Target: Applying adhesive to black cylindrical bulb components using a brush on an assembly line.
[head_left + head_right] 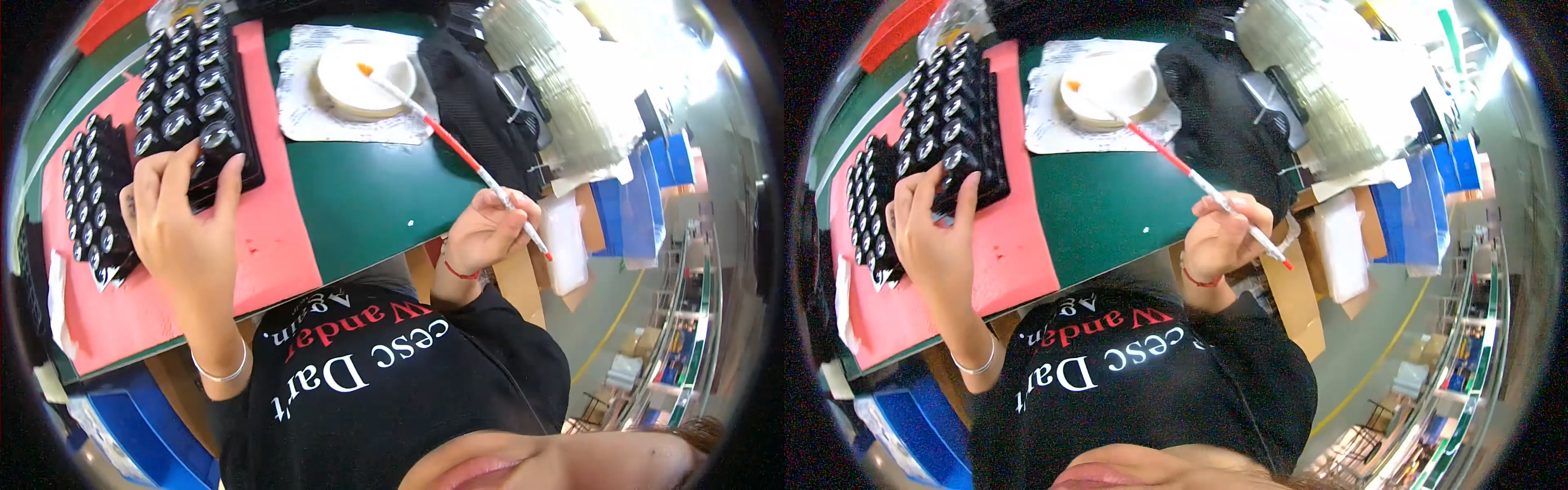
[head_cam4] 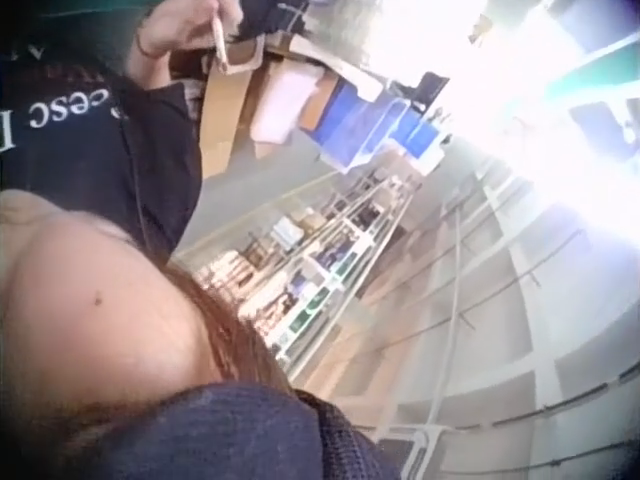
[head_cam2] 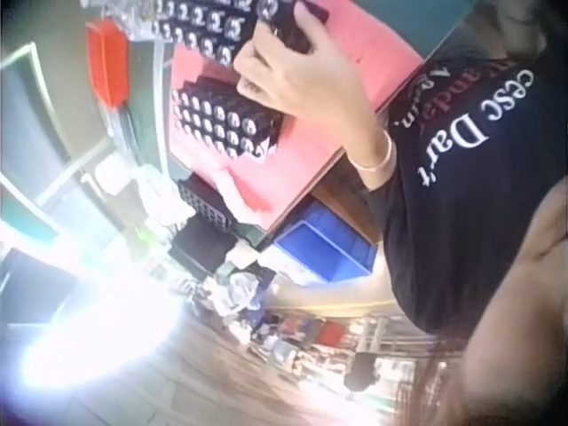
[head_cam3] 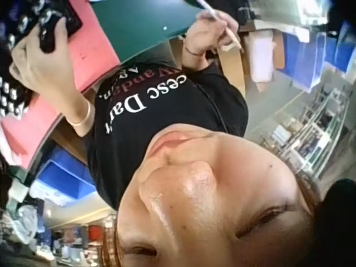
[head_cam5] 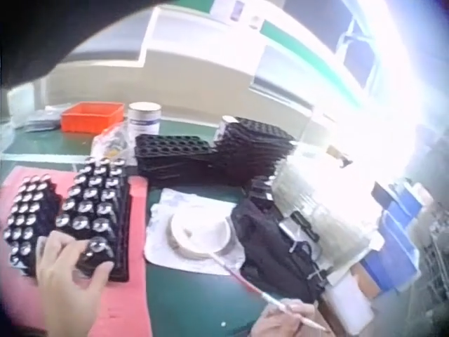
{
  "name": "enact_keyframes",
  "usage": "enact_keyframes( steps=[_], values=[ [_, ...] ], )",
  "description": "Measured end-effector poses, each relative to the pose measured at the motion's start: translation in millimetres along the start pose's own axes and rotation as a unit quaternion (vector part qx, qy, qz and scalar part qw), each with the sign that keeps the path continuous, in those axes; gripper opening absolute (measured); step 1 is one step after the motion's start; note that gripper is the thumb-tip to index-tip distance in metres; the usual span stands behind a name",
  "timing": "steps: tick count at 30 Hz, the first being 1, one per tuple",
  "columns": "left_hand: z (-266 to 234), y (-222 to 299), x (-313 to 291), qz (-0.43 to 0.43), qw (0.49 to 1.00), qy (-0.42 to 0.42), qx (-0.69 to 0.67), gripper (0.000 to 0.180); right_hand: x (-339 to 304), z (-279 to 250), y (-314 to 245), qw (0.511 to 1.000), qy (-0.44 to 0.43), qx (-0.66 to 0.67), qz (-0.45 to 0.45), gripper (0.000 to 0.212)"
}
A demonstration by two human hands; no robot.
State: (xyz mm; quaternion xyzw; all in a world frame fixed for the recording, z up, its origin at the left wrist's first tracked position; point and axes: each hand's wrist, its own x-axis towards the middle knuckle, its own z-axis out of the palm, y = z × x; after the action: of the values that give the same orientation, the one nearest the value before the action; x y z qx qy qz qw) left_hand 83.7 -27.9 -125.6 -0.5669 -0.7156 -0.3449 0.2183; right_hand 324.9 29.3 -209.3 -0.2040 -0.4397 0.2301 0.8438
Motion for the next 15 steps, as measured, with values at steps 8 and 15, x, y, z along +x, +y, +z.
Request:
enact_keyframes(
  steps=[8, 15],
  values=[
    [-5, 2, -7, -0.029, 0.991, 0.034, -0.123, 0.025, 19, 2, -1, 0.979, -0.11, -0.155, -0.072, 0.013],
    [-8, -2, -51, -0.029, 0.978, -0.099, -0.183, 0.032, 38, 1, 0, 0.95, -0.161, -0.265, -0.045, 0.01]
  ],
)
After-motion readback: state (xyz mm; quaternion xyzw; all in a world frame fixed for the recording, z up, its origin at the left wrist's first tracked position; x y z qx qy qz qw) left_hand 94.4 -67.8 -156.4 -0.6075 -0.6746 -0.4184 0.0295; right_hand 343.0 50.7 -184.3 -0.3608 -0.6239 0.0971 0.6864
